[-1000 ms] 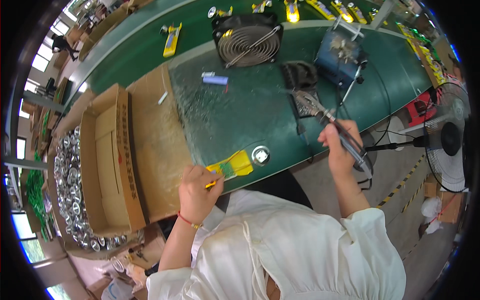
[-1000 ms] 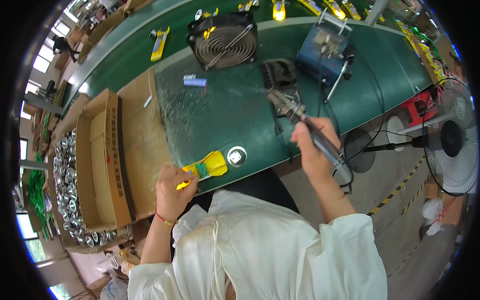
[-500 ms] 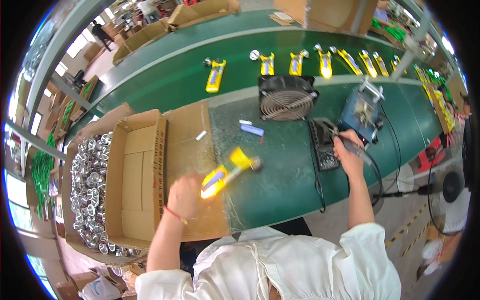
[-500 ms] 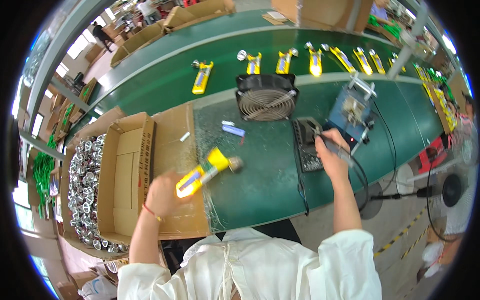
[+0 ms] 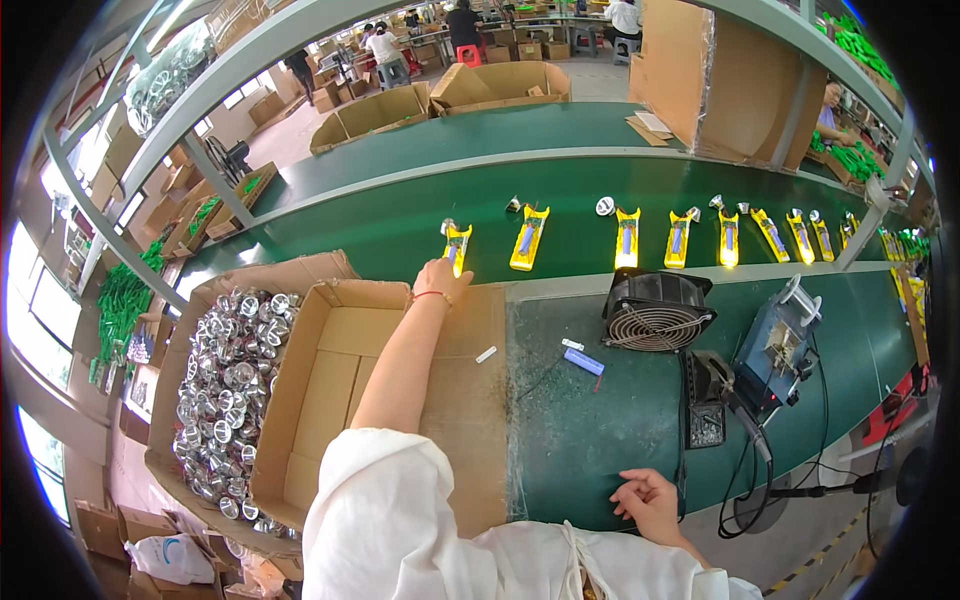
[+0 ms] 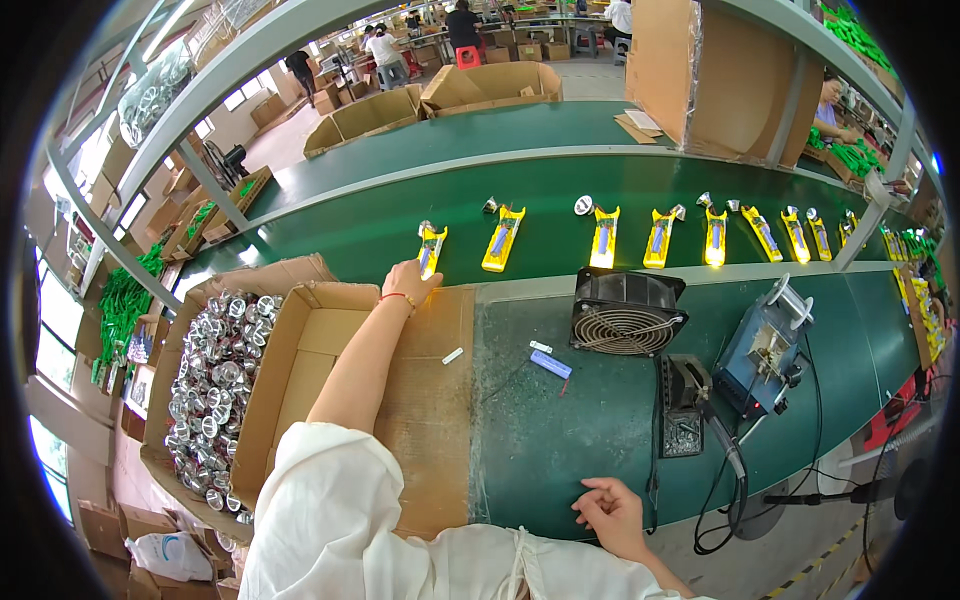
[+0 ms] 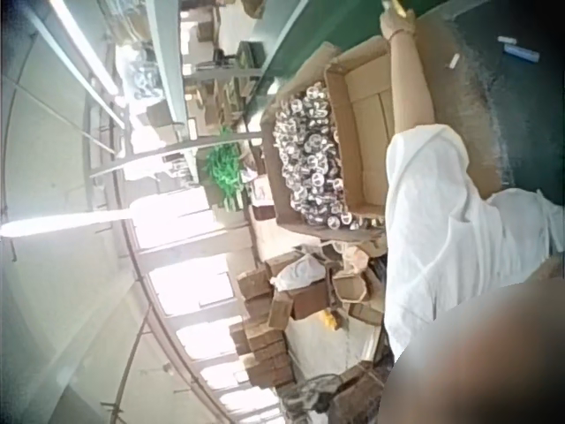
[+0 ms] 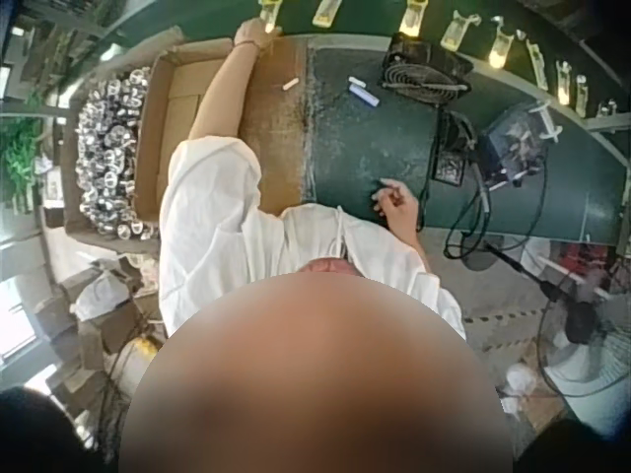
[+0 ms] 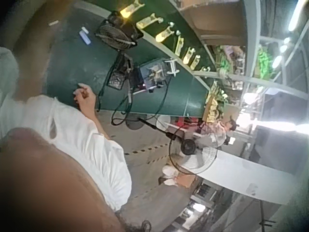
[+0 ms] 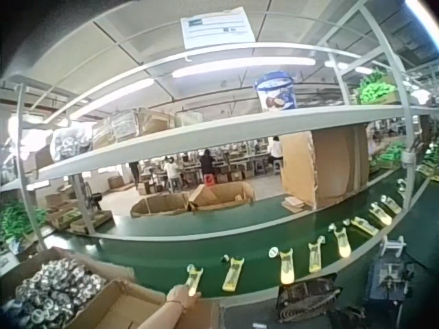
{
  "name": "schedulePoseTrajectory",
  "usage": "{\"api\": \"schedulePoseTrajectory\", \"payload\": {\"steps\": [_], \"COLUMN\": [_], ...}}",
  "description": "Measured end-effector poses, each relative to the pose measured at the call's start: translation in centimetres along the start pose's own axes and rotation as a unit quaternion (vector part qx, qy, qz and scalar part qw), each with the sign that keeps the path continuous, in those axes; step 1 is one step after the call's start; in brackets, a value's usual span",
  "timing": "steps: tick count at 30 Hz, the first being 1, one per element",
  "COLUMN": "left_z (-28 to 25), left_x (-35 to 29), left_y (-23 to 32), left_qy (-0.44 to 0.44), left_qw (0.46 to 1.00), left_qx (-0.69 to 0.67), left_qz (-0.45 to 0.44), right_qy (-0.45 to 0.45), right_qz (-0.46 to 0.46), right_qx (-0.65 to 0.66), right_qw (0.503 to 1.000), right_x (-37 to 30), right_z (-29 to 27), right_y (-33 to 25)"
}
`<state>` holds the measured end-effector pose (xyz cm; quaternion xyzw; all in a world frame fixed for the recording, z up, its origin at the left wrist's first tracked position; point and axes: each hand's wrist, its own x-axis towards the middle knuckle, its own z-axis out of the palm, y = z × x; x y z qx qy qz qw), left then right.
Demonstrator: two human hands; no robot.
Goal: Soldering electronic components into flashlight housings on an assembly line.
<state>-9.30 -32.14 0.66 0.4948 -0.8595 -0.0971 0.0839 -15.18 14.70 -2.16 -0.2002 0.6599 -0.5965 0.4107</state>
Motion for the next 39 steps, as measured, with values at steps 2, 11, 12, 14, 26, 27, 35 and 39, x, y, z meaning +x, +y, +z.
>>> {"api": "schedulePoseTrajectory", "payload": {"steps": [2, 11, 12, 14, 26, 27, 35, 39], "left_z": [-1.6, -15.1, -15.4, -14.1, -13.5, -14.3, -12.1, -7.7], "left_x": [-1.8, -27.4, -30.9, -35.5, -34.0, -30.8, -0.2, -13.4], "left_y": [-0.6, -6.9, -7.9, -8.6, -2.1, -1.1, 9.3, 14.5], "left_qy": [0.009, -0.213, -0.251, -0.282, 0.182, 0.2, 0.132, 0.249], "left_qw": [0.998, 0.972, 0.964, 0.954, 0.941, 0.926, 0.968, 0.844], "left_qx": [0.005, 0.049, 0.051, 0.095, 0.093, 0.107, -0.114, 0.109], "left_qz": [0.07, 0.087, 0.066, 0.036, 0.269, 0.303, 0.182, 0.461], "right_qy": [-0.051, -0.113, -0.116, -0.114, -0.058, -0.05, -0.025, 0.023], "right_qz": [0.017, -0.12, -0.149, -0.175, -0.254, -0.259, -0.326, -0.361], "right_qx": [-0.001, -0.13, -0.155, -0.184, -0.256, -0.251, -0.285, -0.317], "right_qw": [0.999, 0.978, 0.97, 0.961, 0.931, 0.931, 0.901, 0.877], "right_x": [0.5, 1.1, 1.3, 1.4, 0.8, 0.9, 0.7, 0.4], "right_z": [0.3, 0.2, 0.5, 1.3, 0.8, 0.6, 1.9, 2.5], "right_y": [0.0, 2.1, 2.0, 2.0, 2.6, 2.8, 2.9, 3.3]}}
